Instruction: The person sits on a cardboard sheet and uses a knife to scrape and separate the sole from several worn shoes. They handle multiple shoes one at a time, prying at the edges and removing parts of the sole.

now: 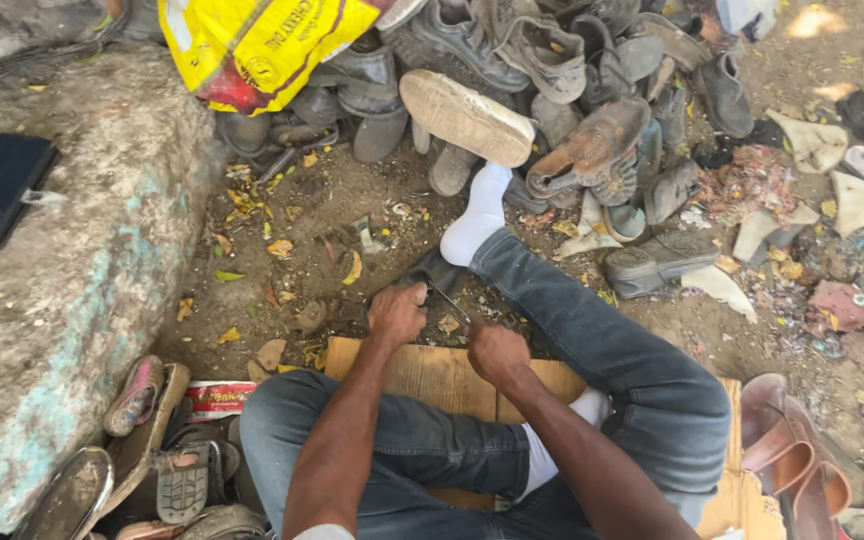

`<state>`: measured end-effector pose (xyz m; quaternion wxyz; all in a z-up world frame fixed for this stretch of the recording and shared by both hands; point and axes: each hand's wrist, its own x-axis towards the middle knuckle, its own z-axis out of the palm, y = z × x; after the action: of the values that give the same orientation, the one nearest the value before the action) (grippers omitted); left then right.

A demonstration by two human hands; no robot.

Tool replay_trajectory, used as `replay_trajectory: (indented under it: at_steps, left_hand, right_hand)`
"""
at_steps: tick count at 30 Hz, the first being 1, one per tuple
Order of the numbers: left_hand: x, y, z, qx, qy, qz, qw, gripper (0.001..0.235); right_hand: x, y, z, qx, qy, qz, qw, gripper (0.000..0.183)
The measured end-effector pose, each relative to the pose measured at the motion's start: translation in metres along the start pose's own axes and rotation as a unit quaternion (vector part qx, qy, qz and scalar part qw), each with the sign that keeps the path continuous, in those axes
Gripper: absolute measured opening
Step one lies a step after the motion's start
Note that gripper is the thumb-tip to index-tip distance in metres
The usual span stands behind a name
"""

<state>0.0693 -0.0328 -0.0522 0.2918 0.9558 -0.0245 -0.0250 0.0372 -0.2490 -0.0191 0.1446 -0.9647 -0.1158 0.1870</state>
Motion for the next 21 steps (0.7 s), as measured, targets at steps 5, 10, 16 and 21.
replay_trajectory:
  at_steps: [5, 10, 16, 21]
  left_hand:
    - [-0.002, 0.008, 0.0, 0.017, -0.056, -0.029, 0.998, 0.014]
    - [-0.001, 0.011, -0.006, 0.008, -0.009, 0.014, 1.0, 0.016]
    - [-0.005, 0.008, -0.01, -0.006, -0.032, 0.004, 0.999, 0.018]
    - [-0.009, 0.01, -0.003, -0.001, -0.04, 0.008, 0.999, 0.018]
  right_hand:
    - [0.018, -0.011, -0.006, 0.022, -0.009, 0.012, 1.0, 0.045]
    - [0.042, -0.02, -0.004, 0.058, -0.012, 0.046, 0.997, 0.074]
    - [0.002, -0.011, -0.007, -0.025, -0.037, -0.014, 0.999, 0.058]
    - [-0.025, -0.001, -0.005, -0.028, -0.067, 0.033, 0.997, 0.042]
